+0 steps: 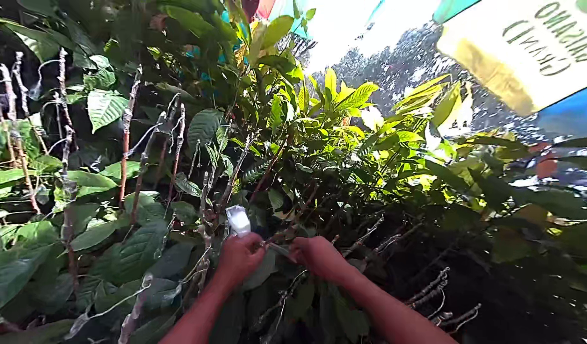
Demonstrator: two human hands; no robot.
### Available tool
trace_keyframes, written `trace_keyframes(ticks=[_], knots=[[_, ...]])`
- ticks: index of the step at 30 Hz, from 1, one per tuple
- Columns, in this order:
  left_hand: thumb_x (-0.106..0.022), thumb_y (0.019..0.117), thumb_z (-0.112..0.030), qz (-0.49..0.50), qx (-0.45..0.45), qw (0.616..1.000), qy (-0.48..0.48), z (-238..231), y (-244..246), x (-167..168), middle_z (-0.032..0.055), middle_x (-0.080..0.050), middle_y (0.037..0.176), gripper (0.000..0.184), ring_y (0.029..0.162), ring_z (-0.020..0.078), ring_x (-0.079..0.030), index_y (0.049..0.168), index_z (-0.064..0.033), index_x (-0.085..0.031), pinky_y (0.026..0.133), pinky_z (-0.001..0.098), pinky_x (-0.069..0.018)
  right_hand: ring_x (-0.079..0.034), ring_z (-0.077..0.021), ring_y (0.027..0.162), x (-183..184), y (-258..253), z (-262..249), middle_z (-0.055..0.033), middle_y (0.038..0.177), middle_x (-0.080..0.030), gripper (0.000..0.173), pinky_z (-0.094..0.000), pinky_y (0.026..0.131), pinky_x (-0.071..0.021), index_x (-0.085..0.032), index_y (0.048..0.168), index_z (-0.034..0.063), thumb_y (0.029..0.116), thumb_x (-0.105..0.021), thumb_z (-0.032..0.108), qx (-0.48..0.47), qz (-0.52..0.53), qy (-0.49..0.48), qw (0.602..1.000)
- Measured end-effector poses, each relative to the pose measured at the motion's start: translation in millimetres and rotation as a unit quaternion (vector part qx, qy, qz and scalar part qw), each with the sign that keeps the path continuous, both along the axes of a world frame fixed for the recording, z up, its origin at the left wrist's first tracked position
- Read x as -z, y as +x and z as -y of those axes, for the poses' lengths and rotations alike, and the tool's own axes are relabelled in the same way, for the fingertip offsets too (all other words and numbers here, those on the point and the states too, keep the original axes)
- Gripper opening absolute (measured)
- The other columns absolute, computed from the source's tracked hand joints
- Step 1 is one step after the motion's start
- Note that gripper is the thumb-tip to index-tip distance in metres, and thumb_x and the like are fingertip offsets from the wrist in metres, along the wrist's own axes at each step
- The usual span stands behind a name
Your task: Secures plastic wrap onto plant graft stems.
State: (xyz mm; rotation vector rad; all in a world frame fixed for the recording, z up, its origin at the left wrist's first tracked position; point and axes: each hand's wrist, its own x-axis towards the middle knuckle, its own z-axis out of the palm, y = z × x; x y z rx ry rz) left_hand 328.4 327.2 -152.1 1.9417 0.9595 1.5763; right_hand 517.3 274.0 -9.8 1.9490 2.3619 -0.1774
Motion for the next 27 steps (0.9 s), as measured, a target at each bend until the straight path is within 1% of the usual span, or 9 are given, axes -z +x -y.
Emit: trace_keyframes(ticks=[3,9,12,14,18,21,22,25,27], knots=[[-0.068,0.0944,-0.025,0.026,0.014,1.000,-0.009,-5,8,-3,0.0059,-0.074,0.087,0.021,0.074,0.0197,-0.069,0.106,-0.0091,-0.076,0.075,0.0473,-0.0575,-0.069,-0.0156,0.079,4,2,14,-0.0069,0.094,-0.071,0.034,-0.0373,0.077,-0.0587,-0.061,0.126,0.0050,0.0971,-0.071,0.020,0.022,-0.141,-0.037,0.989],[-0.068,0.0946,-0.024,0.045,0.027,0.998,-0.036,-4,14,-6,0.0045,-0.074,0.087,0.019,0.075,0.0154,-0.070,0.104,-0.0089,-0.075,0.076,0.0415,-0.0595,-0.066,-0.0126,0.082,15,20,24,-0.0035,0.093,-0.067,0.063,-0.0342,0.079,-0.0573,-0.053,0.137,0.0071,0.0837,-0.084,0.020,0.018,-0.246,-0.050,0.968],[-0.068,0.0940,-0.024,0.053,0.023,0.998,-0.029,-5,17,-5,0.0034,-0.073,0.085,0.018,0.072,0.0133,-0.069,0.103,-0.0090,-0.075,0.073,0.0386,-0.0592,-0.064,-0.0097,0.077,20,24,25,-0.0005,0.090,-0.065,0.061,-0.0303,0.075,-0.0560,-0.055,0.134,0.0073,0.0836,-0.084,0.027,0.028,-0.280,-0.032,0.959],[-0.069,0.0940,-0.024,0.047,0.031,0.998,-0.035,-4,18,-4,0.0029,-0.073,0.085,0.019,0.072,0.0137,-0.069,0.103,-0.0093,-0.075,0.073,0.0391,-0.0593,-0.060,-0.0075,0.071,22,25,25,0.0001,0.085,-0.064,0.047,-0.0275,0.070,-0.0528,-0.059,0.129,0.0063,0.0919,-0.077,0.028,0.050,-0.291,-0.024,0.955],[-0.069,0.0949,-0.025,0.021,0.030,0.997,-0.073,2,19,-7,0.0047,-0.073,0.087,0.020,0.075,0.0174,-0.070,0.105,-0.0086,-0.073,0.075,0.0441,-0.0594,-0.063,-0.0099,0.077,16,24,36,-0.0039,0.090,-0.070,0.023,-0.0329,0.076,-0.0535,-0.072,0.113,0.0051,0.1036,-0.060,0.023,0.050,-0.207,-0.010,0.977],[-0.071,0.0935,-0.025,0.032,0.022,0.994,-0.104,-4,9,-15,0.0045,-0.073,0.089,0.020,0.075,0.0182,-0.071,0.106,-0.0087,-0.073,0.075,0.0455,-0.0601,-0.072,-0.0238,0.090,3,0,94,-0.0110,0.096,-0.075,0.023,-0.0445,0.087,-0.0588,-0.077,0.113,0.0051,0.1016,-0.058,0.013,-0.108,-0.077,0.096,0.987],[-0.072,0.0931,-0.024,0.033,0.031,0.993,-0.110,-6,9,-16,0.0052,-0.073,0.089,0.021,0.076,0.0187,-0.071,0.106,-0.0079,-0.073,0.076,0.0455,-0.0603,-0.074,-0.0275,0.088,1,-15,113,-0.0116,0.092,-0.076,0.022,-0.0471,0.084,-0.0600,-0.078,0.112,0.0066,0.0985,-0.061,0.009,-0.182,-0.057,0.135,0.972],[-0.069,0.0945,-0.021,-0.062,0.102,0.990,-0.080,12,26,-20,0.0159,-0.074,0.097,0.023,0.091,0.0320,-0.072,0.108,-0.0039,-0.074,0.086,0.0566,-0.0566,-0.072,-0.0202,0.080,-23,-46,113,-0.0088,0.093,-0.075,0.026,-0.0399,0.076,-0.0609,-0.071,0.125,0.0079,0.1006,-0.062,0.013,-0.225,-0.112,0.096,0.963],[-0.066,0.0967,-0.024,-0.148,0.140,0.978,-0.040,26,36,-21,0.0215,-0.072,0.102,0.025,0.097,0.0400,-0.070,0.109,-0.0038,-0.074,0.088,0.0629,-0.0529,-0.071,-0.0168,0.094,-59,-23,64,-0.0109,0.113,-0.073,0.035,-0.0361,0.085,-0.0591,-0.061,0.136,0.0055,0.1039,-0.058,0.019,-0.127,-0.094,0.031,0.987]])
